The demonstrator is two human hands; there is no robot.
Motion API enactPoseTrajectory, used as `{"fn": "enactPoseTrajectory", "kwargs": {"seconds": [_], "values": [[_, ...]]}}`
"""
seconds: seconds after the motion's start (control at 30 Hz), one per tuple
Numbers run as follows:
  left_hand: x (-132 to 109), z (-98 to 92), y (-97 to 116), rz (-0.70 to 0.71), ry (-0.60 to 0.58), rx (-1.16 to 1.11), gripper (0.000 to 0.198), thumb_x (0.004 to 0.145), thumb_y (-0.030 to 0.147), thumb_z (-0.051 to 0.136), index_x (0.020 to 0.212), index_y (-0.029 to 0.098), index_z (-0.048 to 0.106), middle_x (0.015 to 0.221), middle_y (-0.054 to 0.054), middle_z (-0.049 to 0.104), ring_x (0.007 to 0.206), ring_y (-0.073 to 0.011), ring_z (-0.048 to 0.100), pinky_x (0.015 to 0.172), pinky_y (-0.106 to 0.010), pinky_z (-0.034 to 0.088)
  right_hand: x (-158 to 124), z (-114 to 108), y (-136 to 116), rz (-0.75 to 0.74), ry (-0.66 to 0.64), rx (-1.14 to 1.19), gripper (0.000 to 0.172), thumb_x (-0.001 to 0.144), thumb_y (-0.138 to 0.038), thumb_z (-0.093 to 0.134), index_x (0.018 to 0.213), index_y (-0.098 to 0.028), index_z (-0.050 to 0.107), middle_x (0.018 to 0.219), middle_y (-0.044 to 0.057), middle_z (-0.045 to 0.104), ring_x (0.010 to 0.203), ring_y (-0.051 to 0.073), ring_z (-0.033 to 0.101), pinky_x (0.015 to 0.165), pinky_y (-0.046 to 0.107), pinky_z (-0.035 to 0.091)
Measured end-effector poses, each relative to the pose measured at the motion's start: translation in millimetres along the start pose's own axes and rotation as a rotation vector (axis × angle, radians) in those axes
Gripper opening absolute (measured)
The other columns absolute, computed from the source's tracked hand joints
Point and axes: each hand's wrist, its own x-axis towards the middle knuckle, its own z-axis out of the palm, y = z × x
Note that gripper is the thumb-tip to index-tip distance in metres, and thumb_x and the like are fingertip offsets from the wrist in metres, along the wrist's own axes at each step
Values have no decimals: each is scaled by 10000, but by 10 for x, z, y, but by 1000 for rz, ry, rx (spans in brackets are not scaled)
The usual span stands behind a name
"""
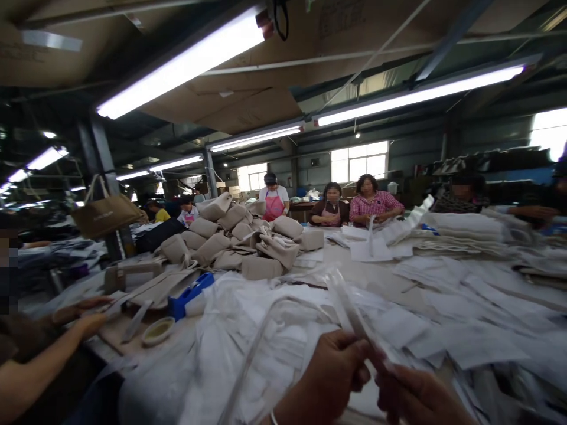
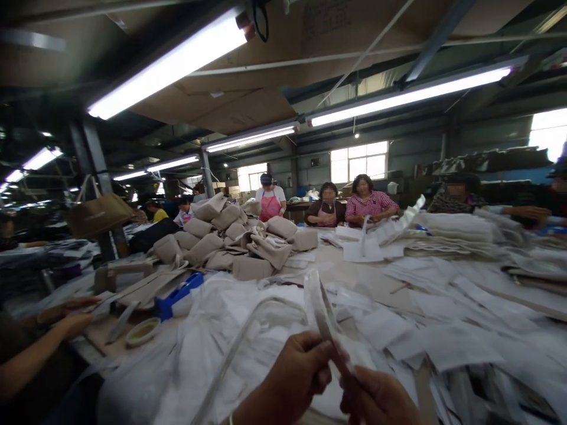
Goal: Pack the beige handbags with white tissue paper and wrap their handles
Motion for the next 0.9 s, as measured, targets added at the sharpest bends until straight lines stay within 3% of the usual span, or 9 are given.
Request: {"fn": "enactPoseTrajectory", "kwargs": {"seconds": [0.13, 0.2, 0.27, 0.33, 0.43, 0.53, 0.73, 0.83, 0.9], "values": [[-5, -85, 34, 55, 137, -28, 258, 763, 349, 741, 823, 98, 735, 531, 4, 575, 438, -37, 432, 412, -157, 271, -54, -140, -252, -127, 146, -196, 316, 909, -412, 472, 888, -212, 716, 864, 85, 720, 809, 252, 649, 746, 352, 479], [17, -114, 35, 142, 256, -24, 232, 744, 334, 764, 836, 123, 740, 671, -41, 686, 558, -81, 579, 494, -162, 412, -103, -206, -360, -197, 393, -245, 346, 889, -400, 508, 1115, -203, 680, 1146, 121, 673, 1056, 287, 595, 914, 401, 436], [31, -122, 21, 229, 312, 13, 206, 749, 319, 761, 869, 152, 746, 795, -55, 735, 680, -133, 663, 632, -221, 521, -155, -221, -447, -149, 501, -201, 399, 880, -470, 525, 1095, -172, 681, 1084, 132, 670, 1017, 266, 586, 883, 380, 447], [8, -103, -7, 301, 310, 91, 167, 771, 300, 741, 886, 179, 749, 869, -49, 748, 734, -161, 690, 730, -278, 556, -184, -176, -509, 59, 377, 33, 516, 883, -594, 462, 960, -141, 694, 797, 94, 656, 731, 190, 581, 648, 303, 462], [-90, -42, -62, 363, 228, 255, 118, 799, 268, 710, 888, 206, 756, 920, -44, 748, 780, -186, 694, 771, -302, 556, -134, -57, -534, 385, 113, 593, 657, 864, -713, 356, 861, -122, 643, 590, 4, 528, 438, 80, 376, 410, 216, 255], [-191, -13, -107, 346, 104, 386, 116, 819, 253, 679, 892, 208, 757, 877, -47, 743, 770, -197, 680, 771, -312, 543, 4, 2, -485, 387, 222, 819, 496, 830, -629, 498, 745, -143, 547, 530, -49, 448, 387, 42, 254, 392, 205, 162], [-203, -89, -82, 292, 80, 528, 229, 896, 334, 577, 795, 188, 722, 611, -7, 636, 627, -145, 566, 654, -252, 452, 94, -24, -363, 116, 293, 269, 270, 889, -361, 490, 717, -159, 539, 596, -12, 523, 531, 89, 437, 501, 212, 334], [-139, -85, -49, 227, 50, 492, 266, 895, 382, 573, 789, 177, 706, 587, 4, 598, 574, -122, 511, 598, -231, 414, 30, -37, -359, -1, 275, 13, 198, 900, -235, 446, 961, -162, 620, 771, 18, 636, 677, 123, 544, 632, 226, 411], [-94, -66, -39, 195, 50, 467, 281, 877, 404, 594, 754, 173, 697, 570, 11, 582, 560, -111, 496, 584, -219, 405, -9, -56, -378, -41, 256, -111, 306, 877, -154, 430, 1106, -192, 630, 841, 21, 671, 734, 137, 579, 693, 236, 425]]}}
